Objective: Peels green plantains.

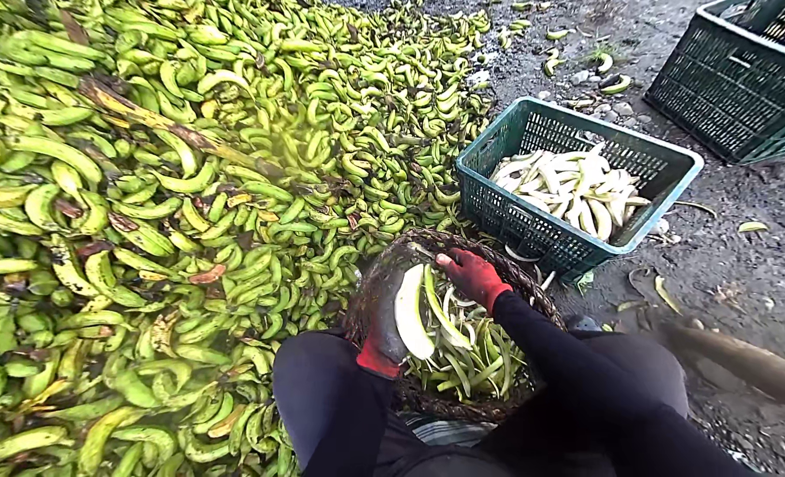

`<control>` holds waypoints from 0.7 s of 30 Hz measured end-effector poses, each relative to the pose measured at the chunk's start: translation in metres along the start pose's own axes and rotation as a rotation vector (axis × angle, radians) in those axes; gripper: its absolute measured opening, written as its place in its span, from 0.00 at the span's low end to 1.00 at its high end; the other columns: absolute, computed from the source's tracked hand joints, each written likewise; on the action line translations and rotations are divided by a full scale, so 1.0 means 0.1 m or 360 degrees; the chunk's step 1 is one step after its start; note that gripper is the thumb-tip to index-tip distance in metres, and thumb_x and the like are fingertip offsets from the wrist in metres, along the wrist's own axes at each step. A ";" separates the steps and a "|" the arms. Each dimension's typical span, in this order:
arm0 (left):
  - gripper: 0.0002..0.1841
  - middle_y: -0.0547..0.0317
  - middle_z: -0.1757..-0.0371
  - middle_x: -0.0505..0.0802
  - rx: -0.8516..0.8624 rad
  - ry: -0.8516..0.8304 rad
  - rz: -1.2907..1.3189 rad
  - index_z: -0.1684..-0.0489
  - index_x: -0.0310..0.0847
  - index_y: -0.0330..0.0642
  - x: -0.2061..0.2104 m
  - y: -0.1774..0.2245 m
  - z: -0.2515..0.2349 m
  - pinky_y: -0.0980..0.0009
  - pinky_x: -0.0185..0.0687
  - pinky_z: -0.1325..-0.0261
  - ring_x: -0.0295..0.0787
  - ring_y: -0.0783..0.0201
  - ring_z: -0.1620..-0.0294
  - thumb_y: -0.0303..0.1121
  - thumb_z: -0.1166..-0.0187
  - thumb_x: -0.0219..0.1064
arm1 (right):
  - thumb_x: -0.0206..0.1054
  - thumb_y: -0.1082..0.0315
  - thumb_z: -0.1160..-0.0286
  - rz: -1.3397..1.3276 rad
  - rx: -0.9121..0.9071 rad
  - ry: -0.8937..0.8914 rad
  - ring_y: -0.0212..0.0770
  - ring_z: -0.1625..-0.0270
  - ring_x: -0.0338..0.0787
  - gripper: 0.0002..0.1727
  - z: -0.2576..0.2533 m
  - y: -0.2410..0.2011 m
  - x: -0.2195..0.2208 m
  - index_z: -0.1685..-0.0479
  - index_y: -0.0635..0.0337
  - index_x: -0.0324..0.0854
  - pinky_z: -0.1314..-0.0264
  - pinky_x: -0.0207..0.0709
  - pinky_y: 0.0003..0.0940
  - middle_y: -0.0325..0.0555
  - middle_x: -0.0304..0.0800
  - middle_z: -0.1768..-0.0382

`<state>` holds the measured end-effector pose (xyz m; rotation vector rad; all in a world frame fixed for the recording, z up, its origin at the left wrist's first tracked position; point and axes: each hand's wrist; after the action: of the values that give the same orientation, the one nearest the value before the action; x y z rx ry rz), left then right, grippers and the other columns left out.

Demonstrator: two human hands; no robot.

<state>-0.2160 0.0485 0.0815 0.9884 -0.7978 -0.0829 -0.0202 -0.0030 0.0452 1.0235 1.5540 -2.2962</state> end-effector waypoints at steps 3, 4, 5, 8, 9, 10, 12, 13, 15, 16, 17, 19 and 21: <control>0.26 0.47 0.63 0.91 -0.0039 -0.0033 -0.0060 0.39 0.78 0.40 -0.29 0.13 -0.19 0.63 0.89 0.67 0.89 0.59 0.69 0.49 0.06 0.38 | 0.57 0.36 0.18 0.0034 -0.0349 -0.0103 0.55 0.45 0.89 0.30 0.20 -0.08 0.00 0.46 0.54 0.88 0.38 0.77 0.65 0.53 0.90 0.48; 0.25 0.49 0.60 0.92 -0.0025 -0.0059 -0.0106 0.34 0.77 0.42 -0.34 0.18 -0.23 0.63 0.90 0.62 0.90 0.59 0.65 0.49 0.06 0.40 | 0.57 0.32 0.22 0.0129 -0.0545 -0.0199 0.53 0.44 0.89 0.33 0.27 -0.13 0.01 0.48 0.53 0.88 0.35 0.77 0.62 0.51 0.90 0.49; 0.24 0.53 0.58 0.91 0.0012 -0.0078 -0.0143 0.32 0.77 0.45 -0.36 0.23 -0.26 0.66 0.90 0.60 0.90 0.63 0.63 0.49 0.06 0.40 | 0.57 0.30 0.23 0.0220 -0.0683 -0.0311 0.53 0.40 0.88 0.34 0.36 -0.20 0.01 0.47 0.52 0.89 0.30 0.73 0.62 0.51 0.90 0.45; 0.23 0.59 0.56 0.91 0.0115 -0.0111 -0.0238 0.30 0.78 0.50 -0.33 0.21 -0.31 0.71 0.89 0.62 0.89 0.68 0.63 0.50 0.07 0.43 | 0.57 0.29 0.23 0.0339 -0.0703 -0.0393 0.54 0.37 0.86 0.36 0.45 -0.28 0.05 0.43 0.51 0.88 0.25 0.68 0.61 0.53 0.89 0.43; 0.23 0.58 0.54 0.91 0.0144 -0.0155 -0.0259 0.29 0.77 0.50 -0.34 0.14 -0.32 0.69 0.89 0.59 0.89 0.68 0.61 0.49 0.07 0.42 | 0.58 0.29 0.23 0.0350 -0.0629 -0.0329 0.54 0.37 0.86 0.35 0.41 -0.25 0.05 0.43 0.51 0.88 0.26 0.69 0.61 0.53 0.90 0.43; 0.24 0.56 0.50 0.90 0.0164 -0.0205 -0.0272 0.28 0.75 0.48 -0.34 0.06 -0.32 0.65 0.88 0.53 0.88 0.65 0.55 0.48 0.06 0.40 | 0.59 0.30 0.23 0.0353 -0.0545 -0.0227 0.56 0.38 0.86 0.34 0.35 -0.20 0.05 0.44 0.51 0.89 0.28 0.70 0.63 0.53 0.90 0.44; 0.25 0.52 0.50 0.90 0.0093 -0.0188 -0.0234 0.31 0.76 0.45 -0.22 -0.05 -0.23 0.63 0.88 0.51 0.88 0.62 0.53 0.48 0.05 0.36 | 0.63 0.32 0.25 0.0392 -0.0388 0.0051 0.58 0.39 0.87 0.31 0.20 -0.08 0.06 0.46 0.49 0.89 0.33 0.73 0.66 0.55 0.90 0.46; 0.25 0.51 0.57 0.90 0.0020 -0.0101 -0.0169 0.37 0.77 0.42 -0.12 -0.09 -0.17 0.64 0.90 0.58 0.89 0.62 0.61 0.47 0.05 0.36 | 0.64 0.32 0.25 0.0403 -0.0279 0.0155 0.60 0.38 0.86 0.30 0.12 -0.03 0.04 0.44 0.49 0.88 0.34 0.73 0.67 0.57 0.89 0.44; 0.24 0.49 0.57 0.90 -0.0062 -0.0055 -0.0211 0.38 0.78 0.39 -0.04 -0.14 -0.06 0.63 0.90 0.56 0.89 0.60 0.61 0.45 0.04 0.38 | 0.60 0.32 0.22 0.0369 -0.0023 0.0304 0.63 0.36 0.87 0.33 -0.01 0.13 -0.12 0.39 0.50 0.87 0.36 0.75 0.71 0.59 0.89 0.40; 0.24 0.47 0.53 0.92 -0.0083 -0.0077 -0.0237 0.35 0.78 0.38 -0.06 -0.17 -0.04 0.61 0.92 0.52 0.91 0.59 0.57 0.43 0.04 0.38 | 0.59 0.32 0.22 0.0311 0.0085 0.0373 0.64 0.36 0.87 0.34 -0.03 0.20 -0.25 0.37 0.51 0.86 0.36 0.75 0.72 0.60 0.89 0.40; 0.24 0.47 0.54 0.92 -0.0140 -0.0014 -0.0241 0.36 0.79 0.39 -0.11 -0.21 -0.06 0.61 0.92 0.52 0.92 0.59 0.57 0.44 0.05 0.38 | 0.59 0.33 0.21 0.0229 0.0141 0.0456 0.64 0.36 0.87 0.33 0.00 0.24 -0.40 0.37 0.51 0.86 0.36 0.74 0.72 0.60 0.89 0.40; 0.21 0.48 0.51 0.91 -0.0192 0.0289 -0.0385 0.35 0.77 0.39 -0.30 -0.35 -0.19 0.62 0.90 0.52 0.91 0.60 0.55 0.42 0.05 0.42 | 0.59 0.35 0.20 0.0050 0.0126 0.0648 0.60 0.39 0.87 0.30 0.12 0.28 -0.69 0.40 0.51 0.86 0.37 0.75 0.69 0.57 0.89 0.44; 0.23 0.45 0.36 0.85 -0.0133 0.0422 -0.0706 0.23 0.70 0.36 -0.46 -0.47 -0.42 0.60 0.84 0.39 0.85 0.59 0.40 0.40 0.04 0.42 | 0.60 0.39 0.20 -0.0180 0.0033 0.0837 0.55 0.43 0.88 0.27 0.25 0.32 -0.90 0.44 0.52 0.87 0.40 0.77 0.65 0.54 0.89 0.47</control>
<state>-0.2088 0.0706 0.0071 1.0567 -0.3211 -0.3570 0.0524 -0.0584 0.0838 1.6885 1.8053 -2.2283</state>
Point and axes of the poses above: each hand's wrist, its own z-axis away from the middle knuckle, its own x-axis out of the palm, y = z × x
